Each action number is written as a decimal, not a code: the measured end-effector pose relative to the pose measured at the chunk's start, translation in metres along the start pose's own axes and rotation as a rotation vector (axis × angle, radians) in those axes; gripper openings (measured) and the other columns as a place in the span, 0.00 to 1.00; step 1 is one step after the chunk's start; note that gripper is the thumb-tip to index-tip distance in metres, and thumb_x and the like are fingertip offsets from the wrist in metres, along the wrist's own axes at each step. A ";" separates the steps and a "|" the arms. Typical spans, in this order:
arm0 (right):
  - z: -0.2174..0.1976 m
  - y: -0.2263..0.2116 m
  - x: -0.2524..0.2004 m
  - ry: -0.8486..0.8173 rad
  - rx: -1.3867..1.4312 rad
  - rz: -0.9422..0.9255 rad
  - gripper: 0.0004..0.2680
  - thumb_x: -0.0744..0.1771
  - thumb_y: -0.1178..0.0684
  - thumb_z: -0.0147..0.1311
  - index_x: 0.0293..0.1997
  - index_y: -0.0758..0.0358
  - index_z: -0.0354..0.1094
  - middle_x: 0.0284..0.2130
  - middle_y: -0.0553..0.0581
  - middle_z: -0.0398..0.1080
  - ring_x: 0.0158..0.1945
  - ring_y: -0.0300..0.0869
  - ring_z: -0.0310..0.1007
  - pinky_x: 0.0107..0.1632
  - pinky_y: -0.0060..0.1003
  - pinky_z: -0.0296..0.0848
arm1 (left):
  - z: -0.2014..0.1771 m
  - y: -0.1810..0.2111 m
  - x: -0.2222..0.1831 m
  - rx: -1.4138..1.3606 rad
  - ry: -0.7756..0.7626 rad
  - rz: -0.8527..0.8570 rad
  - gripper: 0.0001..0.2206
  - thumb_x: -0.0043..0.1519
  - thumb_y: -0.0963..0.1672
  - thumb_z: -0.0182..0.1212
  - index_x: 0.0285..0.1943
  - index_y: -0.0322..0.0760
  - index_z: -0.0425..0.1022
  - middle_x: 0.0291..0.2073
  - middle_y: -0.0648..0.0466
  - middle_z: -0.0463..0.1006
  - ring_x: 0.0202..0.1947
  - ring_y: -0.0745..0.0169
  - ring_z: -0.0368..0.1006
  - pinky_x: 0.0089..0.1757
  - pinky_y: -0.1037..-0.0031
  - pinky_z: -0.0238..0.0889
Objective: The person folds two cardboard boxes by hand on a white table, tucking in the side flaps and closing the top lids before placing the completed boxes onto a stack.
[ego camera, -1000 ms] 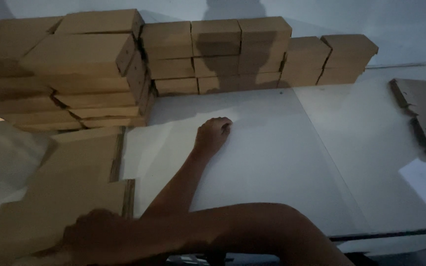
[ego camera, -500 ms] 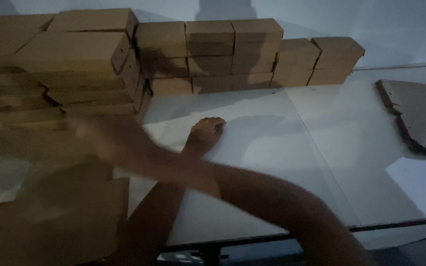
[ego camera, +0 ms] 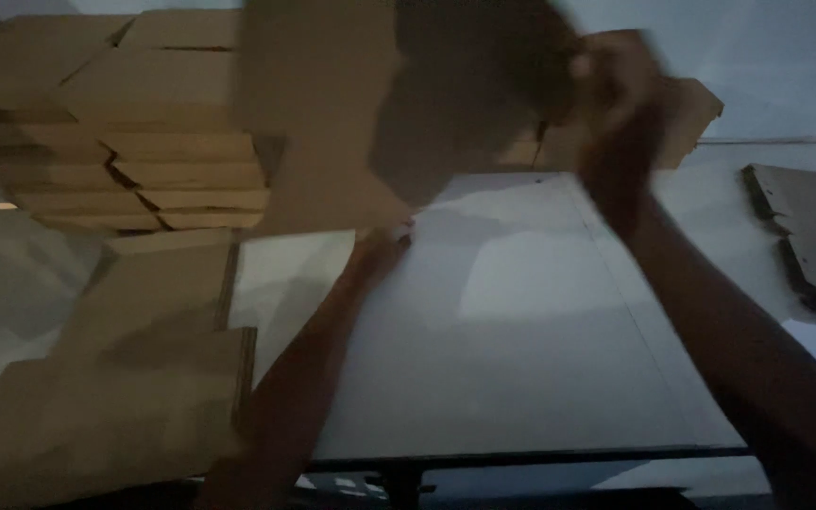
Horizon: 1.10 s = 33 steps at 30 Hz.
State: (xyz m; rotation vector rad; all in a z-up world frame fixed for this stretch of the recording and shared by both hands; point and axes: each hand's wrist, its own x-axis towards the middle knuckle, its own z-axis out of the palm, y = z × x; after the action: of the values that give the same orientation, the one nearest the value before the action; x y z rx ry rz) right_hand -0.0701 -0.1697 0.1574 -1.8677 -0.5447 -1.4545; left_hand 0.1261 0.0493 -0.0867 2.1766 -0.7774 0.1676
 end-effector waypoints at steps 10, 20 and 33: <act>-0.071 0.020 -0.135 -0.034 -0.599 -0.414 0.02 0.71 0.65 0.56 0.45 0.67 0.73 0.40 0.63 0.77 0.40 0.51 0.76 0.41 0.46 0.74 | -0.034 -0.113 0.028 -1.026 0.185 -0.103 0.18 0.74 0.46 0.53 0.66 0.30 0.61 0.50 0.50 0.69 0.46 0.61 0.72 0.39 0.70 0.68; -0.090 0.012 -0.235 -0.593 -0.448 -0.252 0.08 0.58 0.56 0.65 0.38 0.58 0.76 0.21 0.52 0.71 0.20 0.45 0.71 0.16 0.40 0.66 | -0.045 0.040 -0.002 0.187 -0.148 -0.164 0.18 0.66 0.52 0.53 0.63 0.50 0.76 0.63 0.51 0.73 0.65 0.42 0.68 0.57 0.47 0.66; -0.064 0.138 -0.198 -1.066 -0.713 0.446 0.14 0.69 0.38 0.45 0.47 0.49 0.76 0.23 0.57 0.78 0.31 0.52 0.82 0.37 0.48 0.79 | -0.047 0.168 -0.040 0.154 -0.741 -0.413 0.18 0.65 0.56 0.51 0.42 0.42 0.75 0.37 0.52 0.80 0.36 0.57 0.73 0.35 0.68 0.65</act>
State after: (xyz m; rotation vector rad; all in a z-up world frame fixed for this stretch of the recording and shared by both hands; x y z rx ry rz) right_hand -0.0726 -0.2923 -0.0609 -3.0403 -0.0052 -0.2403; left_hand 0.0022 0.0204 0.0400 2.5048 -0.6865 -0.8537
